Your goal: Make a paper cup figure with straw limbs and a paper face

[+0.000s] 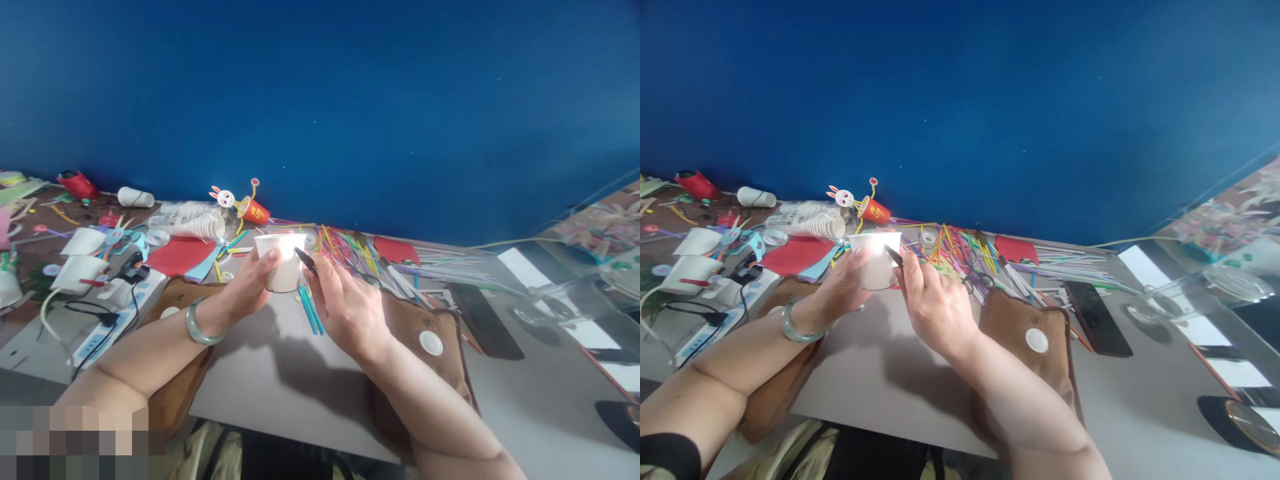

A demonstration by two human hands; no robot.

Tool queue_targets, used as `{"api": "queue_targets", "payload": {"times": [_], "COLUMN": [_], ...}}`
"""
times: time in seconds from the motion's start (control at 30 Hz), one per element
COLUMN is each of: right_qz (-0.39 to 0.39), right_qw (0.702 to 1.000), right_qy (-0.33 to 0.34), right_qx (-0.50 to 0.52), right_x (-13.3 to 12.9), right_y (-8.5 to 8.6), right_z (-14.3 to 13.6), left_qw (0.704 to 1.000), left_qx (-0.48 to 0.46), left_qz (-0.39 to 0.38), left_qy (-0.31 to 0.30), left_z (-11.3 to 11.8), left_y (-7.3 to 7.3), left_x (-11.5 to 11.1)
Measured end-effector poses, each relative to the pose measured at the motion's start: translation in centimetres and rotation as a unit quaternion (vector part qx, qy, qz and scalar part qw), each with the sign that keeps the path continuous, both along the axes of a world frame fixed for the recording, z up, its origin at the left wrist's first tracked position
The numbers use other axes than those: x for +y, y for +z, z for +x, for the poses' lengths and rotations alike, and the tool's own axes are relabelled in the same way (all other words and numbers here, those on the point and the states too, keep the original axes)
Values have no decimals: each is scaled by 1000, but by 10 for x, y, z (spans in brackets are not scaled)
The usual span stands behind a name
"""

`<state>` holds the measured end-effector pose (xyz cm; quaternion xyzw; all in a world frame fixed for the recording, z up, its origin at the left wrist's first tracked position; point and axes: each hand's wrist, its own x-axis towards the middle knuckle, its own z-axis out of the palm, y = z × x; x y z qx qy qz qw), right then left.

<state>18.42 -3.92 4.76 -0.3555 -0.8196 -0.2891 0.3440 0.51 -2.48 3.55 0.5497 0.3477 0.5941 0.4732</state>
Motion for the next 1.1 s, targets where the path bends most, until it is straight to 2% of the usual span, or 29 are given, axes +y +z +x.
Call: {"api": "queue_targets", "payload": {"times": [0.1, 0.23, 0.37, 0.5, 0.83, 1.1], "right_qz": [-20, -62, -118, -146, -188, -197], "right_qw": [1000, 997, 992, 989, 981, 978], "right_qy": [8, 24, 34, 8, -19, -52], "right_qx": [6, 24, 40, 18, -36, -47], "right_x": [1, -1, -5, -7, -13, -14], "right_y": [-1, 9, 24, 33, 38, 37], "right_z": [1, 4, 13, 21, 23, 22], "left_qw": [996, 992, 987, 982, 979, 978], "left_qx": [-39, -58, -78, -81, -1, 36], "left_qz": [-45, -59, -88, -127, -105, -88], "left_qy": [-59, -99, -105, -118, -176, -184], "left_z": [0, -4, -12, -18, -20, -22], "left_y": [0, 0, -1, 0, 16, 7], "left_x": [0, 4, 14, 20, 13, 18]}}
